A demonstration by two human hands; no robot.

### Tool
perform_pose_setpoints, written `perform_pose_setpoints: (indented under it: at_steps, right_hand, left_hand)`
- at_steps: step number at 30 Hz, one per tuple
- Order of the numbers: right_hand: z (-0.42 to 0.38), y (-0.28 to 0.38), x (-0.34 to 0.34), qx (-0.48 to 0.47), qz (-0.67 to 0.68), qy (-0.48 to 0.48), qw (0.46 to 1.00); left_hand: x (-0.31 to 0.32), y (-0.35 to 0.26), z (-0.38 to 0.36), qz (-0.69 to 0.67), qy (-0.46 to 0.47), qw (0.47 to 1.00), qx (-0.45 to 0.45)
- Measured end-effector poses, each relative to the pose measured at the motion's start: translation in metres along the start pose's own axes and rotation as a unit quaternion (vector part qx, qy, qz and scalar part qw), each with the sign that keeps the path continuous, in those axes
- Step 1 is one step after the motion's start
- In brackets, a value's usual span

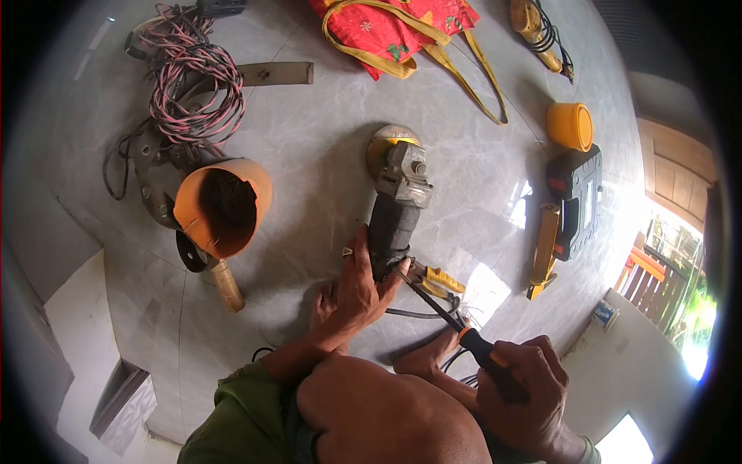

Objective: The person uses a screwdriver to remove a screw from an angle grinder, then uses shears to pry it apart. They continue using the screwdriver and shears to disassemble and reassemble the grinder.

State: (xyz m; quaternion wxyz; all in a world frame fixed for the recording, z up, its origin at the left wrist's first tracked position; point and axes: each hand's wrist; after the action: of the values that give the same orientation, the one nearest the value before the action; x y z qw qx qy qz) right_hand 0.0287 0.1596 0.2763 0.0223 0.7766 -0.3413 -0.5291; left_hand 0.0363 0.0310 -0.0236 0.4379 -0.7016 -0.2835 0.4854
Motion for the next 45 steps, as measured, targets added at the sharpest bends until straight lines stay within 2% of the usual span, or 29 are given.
perform_pose_setpoints:
  at_steps: [4, 6, 10, 11, 12, 13, 15, 16, 18, 19, 21, 28, 30, 31, 33, 34, 36, 40, 42, 43, 45]
  right_hand:
    - [-0.002, 0.001, 0.0, 0.008, -0.005, 0.01, 1.0]
    - [-0.002, -0.004, 0.006, 0.112, 0.064, -0.041, 0.991]
    - [-0.002, -0.005, -0.003, 0.109, 0.077, -0.012, 0.991]
    - [0.001, -0.003, -0.01, 0.02, -0.017, 0.057, 0.998]
    - [0.004, 0.0, -0.016, -0.071, -0.111, 0.125, 0.983]
    - [0.006, 0.003, -0.019, -0.072, -0.112, 0.125, 0.983]
    - [0.007, 0.009, -0.023, -0.189, -0.273, 0.204, 0.921]
    - [0.007, 0.013, -0.026, -0.189, -0.273, 0.204, 0.921]
    - [0.006, 0.019, -0.029, -0.141, -0.251, 0.27, 0.919]
    - [0.008, 0.019, -0.028, -0.141, -0.252, 0.27, 0.919]
    - [0.018, 0.019, -0.026, -0.238, -0.262, 0.246, 0.902]
    - [0.014, 0.004, -0.02, -0.205, -0.181, 0.232, 0.933]
    - [0.01, 0.005, -0.018, -0.152, -0.138, 0.195, 0.959]
    - [0.009, 0.007, -0.019, -0.152, -0.138, 0.195, 0.959]
    - [0.008, 0.015, -0.024, -0.167, -0.211, 0.272, 0.924]
    - [0.009, 0.018, -0.026, -0.168, -0.212, 0.272, 0.924]
    - [0.013, 0.023, -0.028, -0.203, -0.271, 0.312, 0.888]
    - [0.003, 0.015, -0.021, -0.247, -0.251, 0.241, 0.904]
    - [0.012, 0.021, -0.024, -0.159, -0.226, 0.322, 0.905]
    - [0.013, 0.019, -0.024, -0.158, -0.226, 0.323, 0.905]
    - [0.014, 0.011, -0.024, -0.24, -0.207, 0.249, 0.915]
  left_hand:
    - [-0.002, -0.003, 0.0, 0.01, -0.003, 1.0, 0.011]
    - [-0.001, -0.001, 0.0, 0.008, 0.0, 1.0, 0.008]
    - [-0.003, -0.004, 0.001, 0.004, 0.012, 1.0, -0.003]
    - [-0.003, -0.004, 0.001, 0.004, 0.012, 1.0, -0.003]
    - [-0.003, -0.005, 0.002, 0.012, 0.004, 1.0, 0.005]
    - [-0.003, -0.005, 0.002, 0.019, -0.005, 1.0, 0.013]
    - [-0.004, -0.006, 0.003, 0.018, -0.003, 1.0, 0.007]
    - [-0.003, -0.006, 0.003, 0.018, 0.0, 1.0, 0.001]
    - [-0.003, -0.005, 0.002, 0.014, -0.003, 1.0, 0.007]
    - [-0.002, -0.004, 0.002, 0.01, -0.007, 1.0, 0.013]
    - [-0.002, -0.003, 0.002, 0.012, -0.008, 1.0, 0.018]
    - [-0.004, -0.005, 0.002, 0.0, 0.016, 1.0, -0.015]
    - [-0.002, -0.005, 0.001, 0.003, 0.02, 1.0, -0.02]
    - [-0.002, -0.005, 0.001, 0.008, 0.021, 0.999, -0.027]
    - [-0.004, -0.006, 0.002, 0.012, 0.023, 0.999, -0.029]
    - [-0.005, -0.006, 0.002, 0.016, 0.027, 0.999, -0.032]
    - [-0.004, -0.007, 0.002, 0.015, 0.027, 0.999, -0.033]
    - [-0.003, -0.004, 0.003, 0.021, 0.022, 1.0, -0.009]
    - [-0.003, -0.003, 0.001, 0.011, 0.03, 0.999, -0.018]
    - [-0.004, -0.004, 0.001, 0.002, 0.038, 0.999, -0.026]
    - [-0.002, -0.002, 0.0, 0.013, 0.027, 0.999, -0.012]
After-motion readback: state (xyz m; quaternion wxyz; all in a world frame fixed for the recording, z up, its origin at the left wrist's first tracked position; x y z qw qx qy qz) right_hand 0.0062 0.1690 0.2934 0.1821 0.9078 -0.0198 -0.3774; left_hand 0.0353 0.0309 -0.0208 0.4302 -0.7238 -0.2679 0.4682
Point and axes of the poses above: each hand's wrist, its own z-axis towards the middle knuckle, its own x-axis out of the palm, y = z × x, and after that the axes turned 4 degrees about z, right-handed
